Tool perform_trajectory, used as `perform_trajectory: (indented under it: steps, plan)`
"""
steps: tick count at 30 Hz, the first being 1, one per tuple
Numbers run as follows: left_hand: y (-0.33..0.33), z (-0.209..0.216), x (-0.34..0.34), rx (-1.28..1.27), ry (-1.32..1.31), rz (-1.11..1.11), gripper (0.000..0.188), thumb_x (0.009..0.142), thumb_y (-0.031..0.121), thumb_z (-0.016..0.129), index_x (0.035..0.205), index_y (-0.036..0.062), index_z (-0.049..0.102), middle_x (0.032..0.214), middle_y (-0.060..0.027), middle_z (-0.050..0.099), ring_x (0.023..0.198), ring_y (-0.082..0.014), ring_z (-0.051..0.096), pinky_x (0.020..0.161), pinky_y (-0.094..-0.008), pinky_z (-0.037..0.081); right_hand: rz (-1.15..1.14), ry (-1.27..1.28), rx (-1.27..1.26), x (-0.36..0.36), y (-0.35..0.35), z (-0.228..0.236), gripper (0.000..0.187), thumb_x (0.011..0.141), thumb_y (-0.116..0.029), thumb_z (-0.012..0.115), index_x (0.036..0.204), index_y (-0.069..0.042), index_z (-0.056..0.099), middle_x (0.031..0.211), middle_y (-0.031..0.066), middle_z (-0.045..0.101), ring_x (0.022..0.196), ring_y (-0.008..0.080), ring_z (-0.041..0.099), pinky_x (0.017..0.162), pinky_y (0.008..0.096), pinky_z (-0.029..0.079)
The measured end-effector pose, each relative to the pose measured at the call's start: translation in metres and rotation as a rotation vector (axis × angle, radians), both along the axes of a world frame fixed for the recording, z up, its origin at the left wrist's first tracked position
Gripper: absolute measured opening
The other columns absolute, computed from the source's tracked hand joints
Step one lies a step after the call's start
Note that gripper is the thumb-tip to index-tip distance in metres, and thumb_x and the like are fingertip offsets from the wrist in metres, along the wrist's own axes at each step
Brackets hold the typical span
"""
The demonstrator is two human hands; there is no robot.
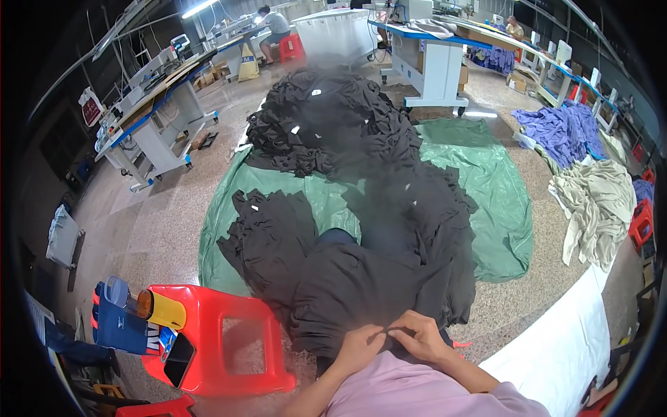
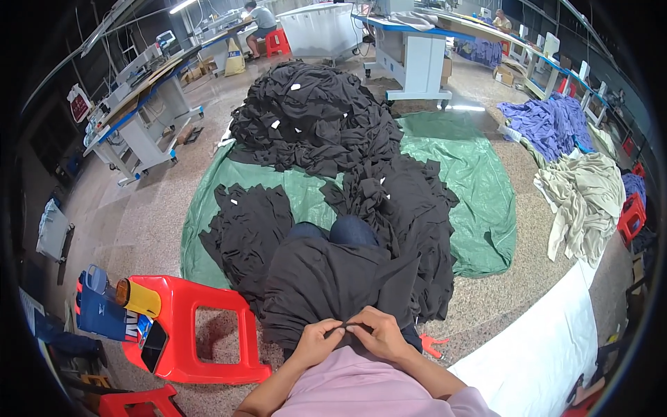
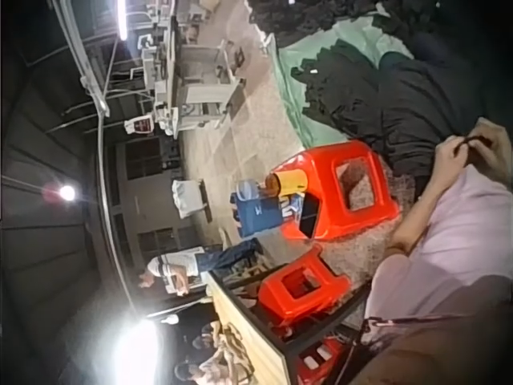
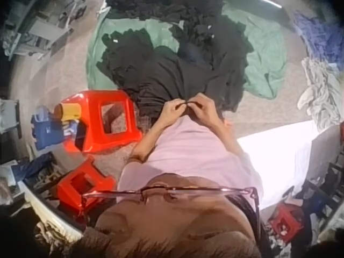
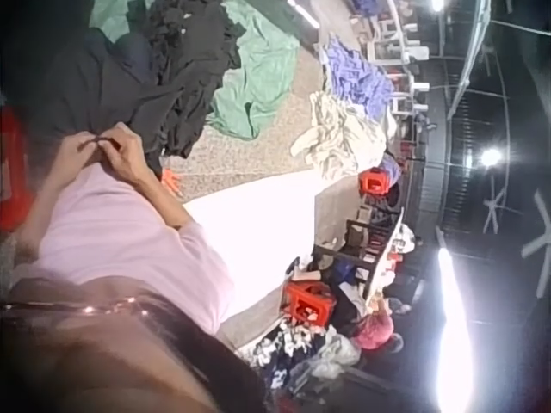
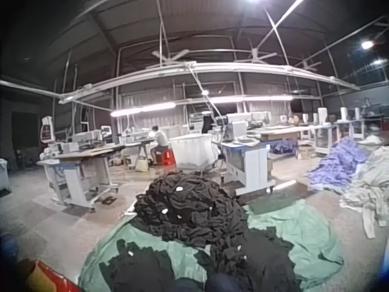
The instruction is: Inspecting and cleaning loose threads or stickers from black fabric garment pieces in a factory.
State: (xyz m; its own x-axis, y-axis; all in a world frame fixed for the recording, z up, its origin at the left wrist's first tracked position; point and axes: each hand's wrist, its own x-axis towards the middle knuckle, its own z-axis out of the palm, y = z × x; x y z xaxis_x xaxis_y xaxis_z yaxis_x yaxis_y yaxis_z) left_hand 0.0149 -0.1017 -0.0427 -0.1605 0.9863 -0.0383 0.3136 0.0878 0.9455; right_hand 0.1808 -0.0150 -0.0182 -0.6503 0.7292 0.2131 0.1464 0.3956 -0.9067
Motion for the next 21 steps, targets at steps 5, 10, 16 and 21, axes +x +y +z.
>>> perform_trajectory:
  steps: [5, 10, 16, 21]
  plan:
    - [0.003, 0.003, 0.01, 0.115, -0.055, 0.157, 0.011, 0.083, 0.003, 0.063, 0.088, -0.0067, 0.062, 0.076, -0.0075, 0.061, 0.069, -0.0104, 0.057, 0.063, -0.0249, 0.046, -0.112, 0.121, -0.577, -0.008, 0.001, -0.011, 0.011, 0.086, -0.01, 0.068, 0.085, 0.001, 0.068, 0.073, -0.0002, 0.062, 0.069, 0.0056, 0.053, 0.061, 0.0233, 0.043]
    - [0.008, 0.025, 0.024, 0.362, 0.007, -0.079, 0.01, 0.08, -0.001, 0.061, 0.089, -0.0053, 0.061, 0.076, -0.0097, 0.06, 0.068, -0.0132, 0.058, 0.062, -0.0264, 0.047, -0.138, -0.003, -0.554, -0.016, 0.008, -0.024, 0.022, 0.091, -0.018, 0.065, 0.078, 0.0, 0.064, 0.069, -0.0034, 0.058, 0.067, 0.0036, 0.048, 0.058, 0.0229, 0.04]
    - [0.004, 0.01, 0.008, -0.066, -0.447, 0.197, 0.012, 0.09, 0.006, 0.061, 0.095, -0.0016, 0.069, 0.074, 0.0063, 0.06, 0.065, -0.001, 0.05, 0.058, -0.0174, 0.04, -0.164, 0.166, -0.63, -0.018, 0.005, -0.006, 0.018, 0.094, -0.017, 0.061, 0.085, -0.001, 0.064, 0.077, -0.0046, 0.059, 0.074, 0.0022, 0.049, 0.066, 0.0207, 0.042]
    - [0.002, 0.007, 0.005, -0.066, -0.433, 0.238, 0.01, 0.088, 0.006, 0.065, 0.092, -0.0013, 0.07, 0.074, 0.0061, 0.061, 0.066, -0.0004, 0.05, 0.06, -0.0168, 0.04, 0.043, 0.173, -0.73, -0.011, 0.005, -0.013, 0.015, 0.093, -0.016, 0.063, 0.086, -0.002, 0.064, 0.08, -0.0056, 0.058, 0.075, 0.002, 0.049, 0.068, 0.0206, 0.042]
